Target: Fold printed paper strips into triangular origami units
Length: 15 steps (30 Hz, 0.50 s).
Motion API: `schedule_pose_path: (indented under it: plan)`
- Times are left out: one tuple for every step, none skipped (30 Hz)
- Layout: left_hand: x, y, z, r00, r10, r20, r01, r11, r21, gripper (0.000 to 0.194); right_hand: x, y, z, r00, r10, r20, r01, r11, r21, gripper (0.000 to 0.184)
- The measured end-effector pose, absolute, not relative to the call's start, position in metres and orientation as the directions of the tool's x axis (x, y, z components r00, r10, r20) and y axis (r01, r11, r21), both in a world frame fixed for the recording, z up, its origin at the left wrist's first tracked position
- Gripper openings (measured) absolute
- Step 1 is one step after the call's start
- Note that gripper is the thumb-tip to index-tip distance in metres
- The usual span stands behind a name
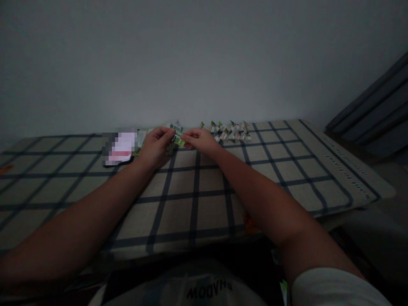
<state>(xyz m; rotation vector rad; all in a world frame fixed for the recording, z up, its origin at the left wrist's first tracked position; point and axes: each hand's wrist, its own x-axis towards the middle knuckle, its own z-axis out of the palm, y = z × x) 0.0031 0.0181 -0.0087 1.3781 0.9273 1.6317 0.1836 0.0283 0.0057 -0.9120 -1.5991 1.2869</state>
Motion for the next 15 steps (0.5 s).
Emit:
schedule_pose_path:
  plan:
    - [0.0031, 0.018, -0.0087, -0.091, 0.905, 0.415, -0.117, -0.423, 0.898, 0.036, 0.1834, 0.028, 0.0059, -0.361, 0.916, 0.176, 0.022, 0.197, -0.98, 0.018]
    - [0.003, 0.0178, -0.0085, -0.084, 0.904, 0.419, -0.12, -0.426, 0.897, 0.036, 0.1834, 0.0278, 0.006, -0.363, 0.915, 0.177, 0.024, 0.199, -0.98, 0.019]
    - [0.0028, 0.0175, -0.0083, -0.076, 0.904, 0.421, -0.121, -0.428, 0.896, 0.035, 0.1833, 0.0279, 0.0063, -0.362, 0.914, 0.181, 0.029, 0.206, -0.978, 0.018]
    - [0.0026, 0.0173, -0.008, -0.07, 0.904, 0.421, -0.124, -0.426, 0.896, 0.034, 0.1833, 0.028, 0.0067, -0.358, 0.914, 0.19, 0.039, 0.218, -0.975, 0.016]
    - [0.0023, 0.0172, -0.0078, -0.066, 0.906, 0.418, -0.126, -0.424, 0.897, 0.032, 0.1833, 0.0282, 0.0072, -0.354, 0.914, 0.2, 0.053, 0.233, -0.971, 0.014]
    - [0.0019, 0.0171, -0.0078, -0.061, 0.908, 0.414, -0.125, -0.419, 0.899, 0.03, 0.1834, 0.0282, 0.0079, -0.353, 0.911, 0.212, 0.071, 0.252, -0.965, 0.014]
    - [0.0015, 0.0172, -0.0079, -0.055, 0.911, 0.408, -0.12, -0.412, 0.903, 0.028, 0.1836, 0.0281, 0.0087, -0.355, 0.908, 0.224, 0.091, 0.272, -0.958, 0.015]
    - [0.0011, 0.0173, -0.0083, -0.051, 0.915, 0.401, -0.113, -0.404, 0.908, 0.026, 0.1839, 0.0279, 0.0096, -0.357, 0.904, 0.235, 0.114, 0.292, -0.95, 0.017]
    - [0.0009, 0.0175, -0.0089, -0.049, 0.918, 0.394, -0.104, -0.397, 0.912, 0.025, 0.1843, 0.0274, 0.0103, -0.362, 0.9, 0.243, 0.137, 0.309, -0.941, 0.019]
    - [0.0008, 0.0177, -0.0097, -0.048, 0.92, 0.389, -0.095, -0.392, 0.915, 0.024, 0.1848, 0.0268, 0.0109, -0.369, 0.895, 0.249, 0.158, 0.325, -0.932, 0.021]
    - [0.0008, 0.0179, -0.0106, -0.043, 0.923, 0.383, -0.09, -0.386, 0.918, 0.024, 0.1854, 0.0261, 0.0113, -0.379, 0.889, 0.256, 0.177, 0.341, -0.923, 0.021]
    - [0.0011, 0.018, -0.0116, -0.033, 0.926, 0.377, -0.09, -0.378, 0.921, 0.025, 0.1859, 0.0254, 0.0114, -0.394, 0.881, 0.264, 0.192, 0.36, -0.913, 0.021]
    - [0.0015, 0.018, -0.0124, -0.018, 0.929, 0.37, -0.087, -0.37, 0.925, 0.026, 0.1863, 0.0248, 0.0111, -0.411, 0.87, 0.274, 0.204, 0.381, -0.902, 0.021]
    - [0.002, 0.0178, -0.0131, 0.004, 0.932, 0.363, -0.076, -0.362, 0.929, 0.029, 0.1866, 0.0244, 0.0106, -0.429, 0.857, 0.286, 0.212, 0.404, -0.89, 0.021]
    - [0.0025, 0.0174, -0.0134, 0.02, 0.934, 0.358, -0.063, -0.356, 0.932, 0.033, 0.1865, 0.0241, 0.0098, -0.445, 0.845, 0.297, 0.219, 0.425, -0.878, 0.022]
